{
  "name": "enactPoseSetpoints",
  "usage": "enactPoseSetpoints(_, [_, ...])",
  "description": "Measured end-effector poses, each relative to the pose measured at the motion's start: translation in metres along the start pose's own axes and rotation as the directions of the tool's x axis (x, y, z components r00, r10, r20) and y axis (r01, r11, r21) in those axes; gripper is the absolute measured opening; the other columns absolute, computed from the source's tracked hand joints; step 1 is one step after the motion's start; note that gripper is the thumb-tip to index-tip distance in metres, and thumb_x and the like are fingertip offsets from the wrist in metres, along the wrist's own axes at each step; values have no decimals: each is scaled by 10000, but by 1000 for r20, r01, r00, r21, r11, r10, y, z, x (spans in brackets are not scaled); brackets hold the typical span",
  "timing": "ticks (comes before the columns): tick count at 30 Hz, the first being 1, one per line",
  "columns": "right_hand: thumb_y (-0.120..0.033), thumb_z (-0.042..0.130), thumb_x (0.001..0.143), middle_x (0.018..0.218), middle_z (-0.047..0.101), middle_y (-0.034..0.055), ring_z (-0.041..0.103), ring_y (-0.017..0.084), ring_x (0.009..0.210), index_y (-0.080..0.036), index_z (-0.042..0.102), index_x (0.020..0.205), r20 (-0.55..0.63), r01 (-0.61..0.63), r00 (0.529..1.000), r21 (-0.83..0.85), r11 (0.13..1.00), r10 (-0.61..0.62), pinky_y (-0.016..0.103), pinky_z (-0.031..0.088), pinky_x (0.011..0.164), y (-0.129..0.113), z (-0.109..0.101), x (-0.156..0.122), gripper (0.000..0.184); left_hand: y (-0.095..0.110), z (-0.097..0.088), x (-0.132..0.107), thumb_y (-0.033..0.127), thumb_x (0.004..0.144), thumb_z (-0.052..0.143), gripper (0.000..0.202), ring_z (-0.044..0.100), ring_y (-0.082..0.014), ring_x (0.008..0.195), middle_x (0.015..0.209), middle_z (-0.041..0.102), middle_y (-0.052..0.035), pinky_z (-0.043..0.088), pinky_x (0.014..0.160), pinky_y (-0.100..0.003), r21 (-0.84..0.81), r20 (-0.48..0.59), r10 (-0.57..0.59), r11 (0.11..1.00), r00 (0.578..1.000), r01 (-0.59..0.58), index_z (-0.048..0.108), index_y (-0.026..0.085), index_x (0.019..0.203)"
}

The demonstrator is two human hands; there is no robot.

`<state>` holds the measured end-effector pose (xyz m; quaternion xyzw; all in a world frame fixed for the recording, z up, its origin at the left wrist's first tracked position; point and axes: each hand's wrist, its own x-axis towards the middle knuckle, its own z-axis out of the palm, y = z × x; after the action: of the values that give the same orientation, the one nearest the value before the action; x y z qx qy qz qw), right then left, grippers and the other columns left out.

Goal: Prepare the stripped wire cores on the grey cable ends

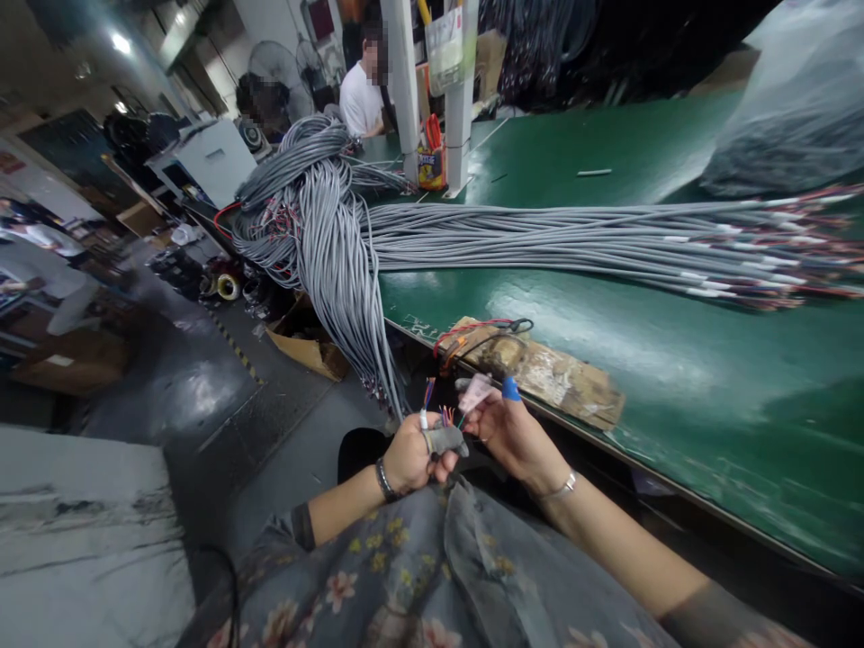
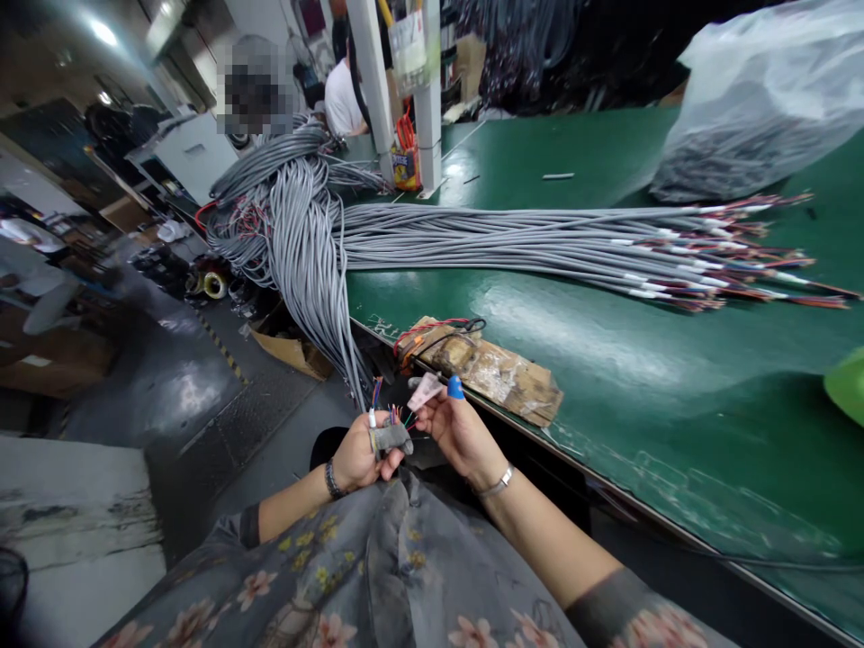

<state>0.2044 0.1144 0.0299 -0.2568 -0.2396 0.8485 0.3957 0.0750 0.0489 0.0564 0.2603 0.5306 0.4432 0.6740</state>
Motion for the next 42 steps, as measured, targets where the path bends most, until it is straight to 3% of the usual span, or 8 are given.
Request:
enactPoseSetpoints(3, [-627,706,603,628,614,-2,511,106,542,-205,691,716,-3,-17,1000,-36,999,16,228,453,516,-2,2,-3,437,-1,2,-4,497,513,733,407,393,-67,241,379,525,15,241,250,-171,-1,-46,41,999,998,-41,538,143,569])
enactPoseSetpoints(9, [-559,721,643,592,588,-9,474,103,528,-196,680,670,-37,90,995,-120,989,-95,232,421,492,-1,5,-2,367,-3,7,-3,512,518,736,430,397,-64,250,383,517,34,244,262,-160,-70,-101,103,991,990,-110,529,150,620])
enactPoseSetpoints(14, [-563,756,588,624,622,-14,515,106,548,-204,695,716,-60,33,998,-44,999,-35,236,451,517,1,3,2,387,-3,10,1,517,513,740,444,403,-65,253,394,522,32,222,265,-161,-56,-113,87,994,990,-94,524,149,635])
enactPoseSetpoints(21, [-498,809,540,661,667,-13,556,119,581,-210,704,712,-111,47,993,34,998,-43,232,467,538,4,5,5,351,-2,13,3,510,514,731,431,399,-60,251,396,525,32,207,271,-164,-33,-136,65,997,989,-70,507,154,611])
enactPoseSetpoints(29, [-620,717,588,692,680,9,560,125,558,-211,699,741,-55,-15,998,69,998,19,245,453,513,2,5,1,437,-5,7,-1,532,504,734,451,414,-69,256,389,524,35,229,268,-164,-31,-111,64,997,992,-68,512,157,620])
enactPoseSetpoints(32, [-587,754,562,724,694,18,562,125,571,-213,700,734,-78,-30,996,52,998,34,241,454,515,-1,5,-1,414,-6,6,-6,539,515,736,455,423,-73,264,397,528,31,260,274,-171,-30,-112,71,997,991,-75,514,156,622])
enactPoseSetpoints(36, [-512,800,550,700,682,6,547,117,577,-214,687,703,-150,37,988,9,999,-35,233,454,525,-1,7,-2,353,-5,10,-7,543,522,732,457,412,-68,260,404,527,31,253,272,-174,-53,-155,118,990,981,-128,522,151,627])
enactPoseSetpoints(42, [-519,766,605,525,541,-34,434,98,489,-200,636,629,-152,190,964,-189,963,-220,237,386,474,5,6,-3,346,-6,15,0,530,544,715,432,417,-64,260,405,529,28,208,275,-171,-51,-188,156,984,970,-168,514,154,618])
